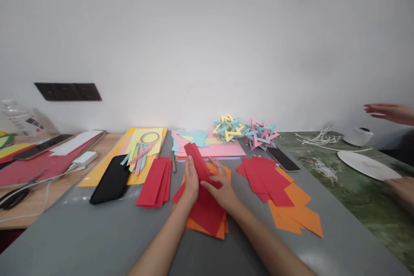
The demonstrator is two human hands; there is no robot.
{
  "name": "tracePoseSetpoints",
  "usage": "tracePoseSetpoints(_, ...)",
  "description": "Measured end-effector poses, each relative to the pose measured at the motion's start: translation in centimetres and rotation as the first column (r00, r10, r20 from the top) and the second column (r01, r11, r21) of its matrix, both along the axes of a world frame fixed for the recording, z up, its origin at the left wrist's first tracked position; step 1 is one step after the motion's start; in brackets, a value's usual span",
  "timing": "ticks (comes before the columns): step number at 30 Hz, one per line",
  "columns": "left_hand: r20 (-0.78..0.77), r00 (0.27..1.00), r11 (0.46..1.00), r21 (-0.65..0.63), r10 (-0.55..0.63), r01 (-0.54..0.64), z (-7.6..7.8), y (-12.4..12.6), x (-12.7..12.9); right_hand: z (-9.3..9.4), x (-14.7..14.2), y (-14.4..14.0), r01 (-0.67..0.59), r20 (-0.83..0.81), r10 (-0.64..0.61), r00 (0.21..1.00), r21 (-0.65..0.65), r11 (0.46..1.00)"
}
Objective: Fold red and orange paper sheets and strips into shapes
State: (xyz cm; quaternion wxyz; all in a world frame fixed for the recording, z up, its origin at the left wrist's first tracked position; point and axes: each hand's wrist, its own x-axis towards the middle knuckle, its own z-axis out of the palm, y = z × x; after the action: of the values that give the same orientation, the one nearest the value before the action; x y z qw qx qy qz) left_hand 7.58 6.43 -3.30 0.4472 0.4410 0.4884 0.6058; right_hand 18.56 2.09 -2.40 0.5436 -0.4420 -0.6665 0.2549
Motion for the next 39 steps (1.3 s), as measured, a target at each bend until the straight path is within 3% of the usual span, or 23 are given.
tracePoseSetpoints(2,-0.027,0.996,0.995,-0.053,0.083,-0.085,0.8,-0.3,0.1,0.0,0.2,0.2,0.046,-0.071,-0.047,0.996,-0.015,0.999)
tracePoseSetpoints(4,-0.062,0.994,0.995,-0.044,0.090,-0.092,1.6,-0.7,0.3,0.0,0.4,0.5,0.062,-0.173,-0.072,0.982,-0.060,0.996)
tracePoseSetpoints(9,-0.123,0.992,0.994,0.113,0.009,0.005,3.0,-1.6,0.9,-0.1,0.6,1.0,-0.169,-0.392,0.084,0.916,-0.187,0.968)
tracePoseSetpoints(16,-0.138,0.986,0.960,0.251,-0.094,0.127,4.4,-2.0,1.2,0.3,0.5,0.8,-0.182,-0.371,0.124,0.920,-0.126,0.975)
tracePoseSetpoints(21,-0.007,0.985,0.958,0.229,-0.173,0.170,5.2,-1.1,0.9,0.6,0.6,0.5,-0.090,-0.341,0.041,0.939,-0.129,0.988)
tracePoseSetpoints(26,0.076,0.981,0.973,0.164,-0.176,0.162,6.3,-0.3,-0.2,1.1,0.7,0.4,-0.159,-0.315,0.114,0.942,-0.119,0.980)
tracePoseSetpoints(32,-0.029,0.980,0.965,0.170,-0.197,0.199,7.2,-0.4,-1.1,1.1,0.5,0.0,-0.221,-0.275,0.178,0.945,-0.132,0.966)
tracePoseSetpoints(35,-0.083,0.988,0.975,0.173,-0.128,0.141,7.1,-0.5,-0.8,1.2,0.6,-0.1,-0.173,-0.299,0.122,0.946,-0.151,0.973)
tracePoseSetpoints(39,-0.178,0.971,0.963,0.187,-0.161,0.194,6.1,-0.5,-0.2,1.5,0.9,0.1,-0.062,-0.379,-0.002,0.925,-0.158,0.985)
